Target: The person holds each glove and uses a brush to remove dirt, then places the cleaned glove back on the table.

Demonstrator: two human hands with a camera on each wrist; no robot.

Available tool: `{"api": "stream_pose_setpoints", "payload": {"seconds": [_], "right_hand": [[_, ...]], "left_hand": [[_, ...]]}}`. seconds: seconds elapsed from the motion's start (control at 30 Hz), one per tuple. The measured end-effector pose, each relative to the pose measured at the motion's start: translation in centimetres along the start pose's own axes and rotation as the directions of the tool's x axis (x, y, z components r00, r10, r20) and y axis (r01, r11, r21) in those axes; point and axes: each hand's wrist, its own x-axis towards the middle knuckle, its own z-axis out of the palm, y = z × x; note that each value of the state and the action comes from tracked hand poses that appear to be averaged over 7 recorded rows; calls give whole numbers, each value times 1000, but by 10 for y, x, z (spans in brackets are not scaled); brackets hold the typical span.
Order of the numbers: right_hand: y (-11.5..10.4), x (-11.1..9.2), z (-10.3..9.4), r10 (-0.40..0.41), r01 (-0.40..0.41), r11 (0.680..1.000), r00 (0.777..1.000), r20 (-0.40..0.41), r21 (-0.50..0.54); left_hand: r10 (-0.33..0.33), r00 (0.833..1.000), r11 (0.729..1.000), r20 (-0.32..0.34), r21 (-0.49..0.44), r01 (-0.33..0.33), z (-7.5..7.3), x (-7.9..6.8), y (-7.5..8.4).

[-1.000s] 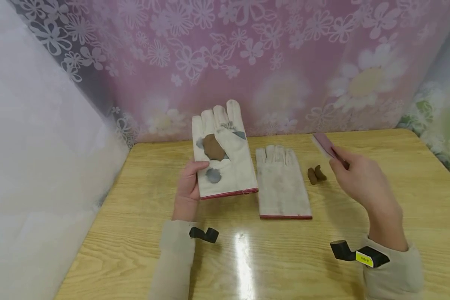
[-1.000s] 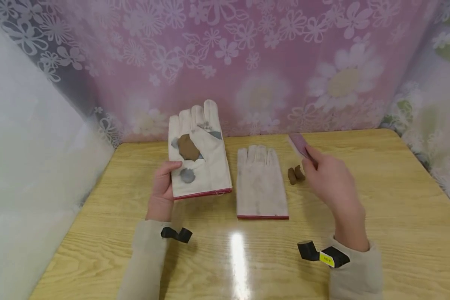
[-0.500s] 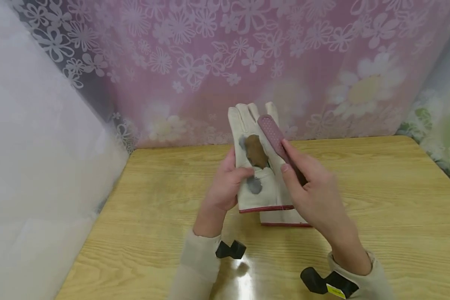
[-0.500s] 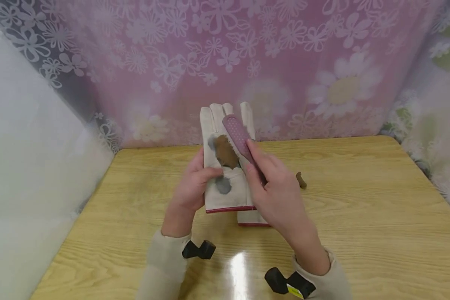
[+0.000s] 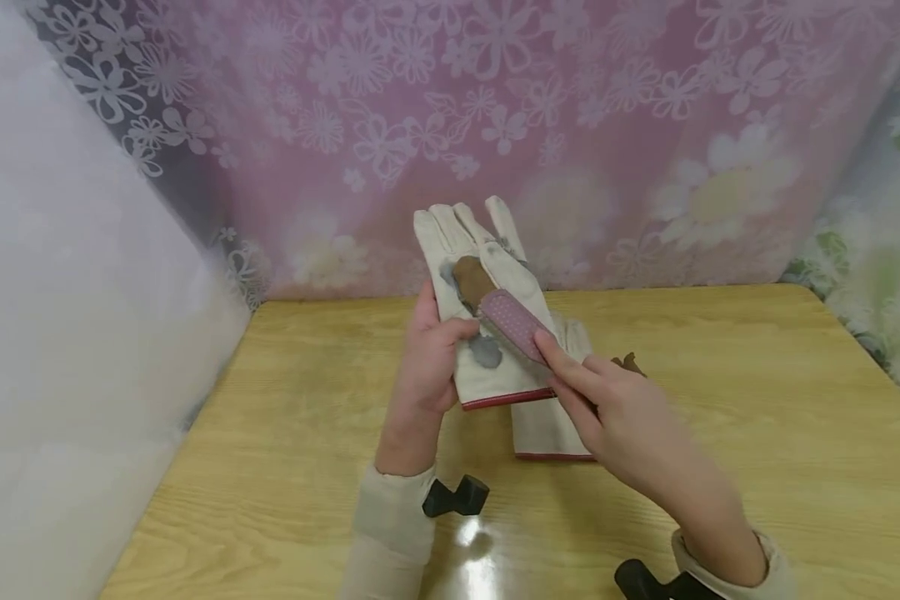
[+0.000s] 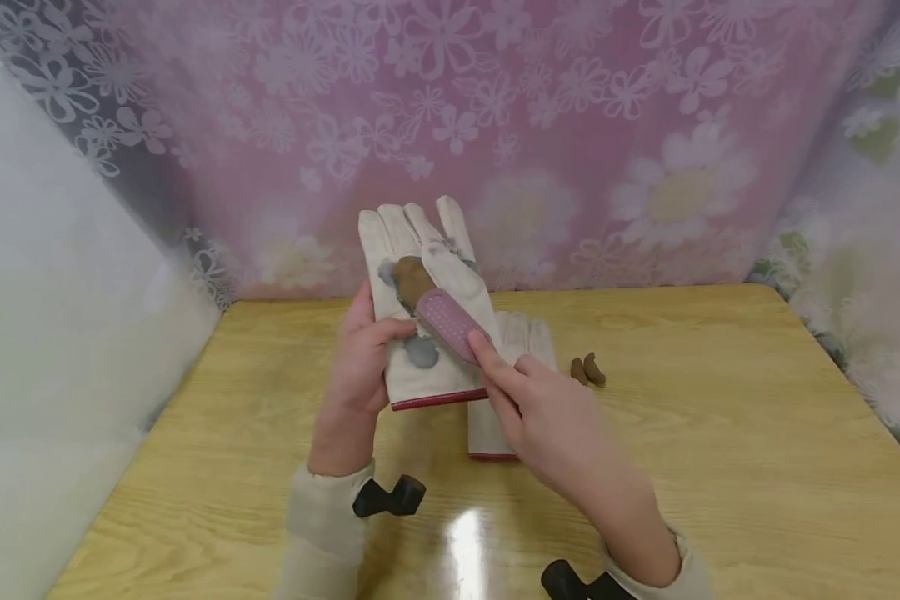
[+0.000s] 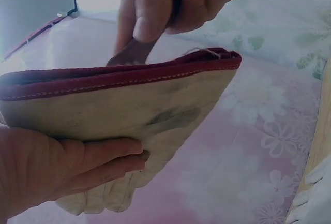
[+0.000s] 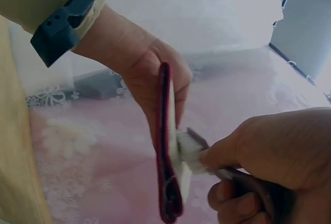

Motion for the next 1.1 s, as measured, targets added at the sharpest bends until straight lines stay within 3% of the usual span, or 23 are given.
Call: {"api": "stream_pose_setpoints", "payload": {"seconds": [0.1,0.17,0.27,0.37,0.47,0.53,0.73,0.97,1.03,1.1], "right_hand": [[1,-4,-9,56,-59,997,996,68,40],[2,-6,-12,88,-93,992,994,65,81],[4,-6,-12,111,-103,977,993,-31,187],[5,-2,-6,98,-50,962,981,-169,269],[3,4,6,71,-10,973,964,-257,229],[1,8,14,78,-26,984,955,-287,179],[-4,9,21,237,-211,967,950,-205,140],[-4,6,15,348,-348,901,936,47,261],[-3,6,17,351,-351,902,935,44,252],[-2,8,22,364,-353,914,931,-24,202]], "left_hand": [[-6,1000,1000,-30,8,6,-2,0,2],[-5,999,1000,-51,24,7,-4,-3,3],[-24,997,997,-78,66,29,-3,-8,5],[-44,997,994,-70,95,51,4,-14,5],[-55,997,991,-52,117,61,15,-17,2],[-59,997,990,-46,128,64,22,-19,0],[-59,997,986,-49,156,66,28,-26,1],[-6,996,984,-91,176,22,30,-28,6],[7,995,979,-98,201,12,34,-28,1],[14,997,976,-78,217,3,41,-29,-7]]}}
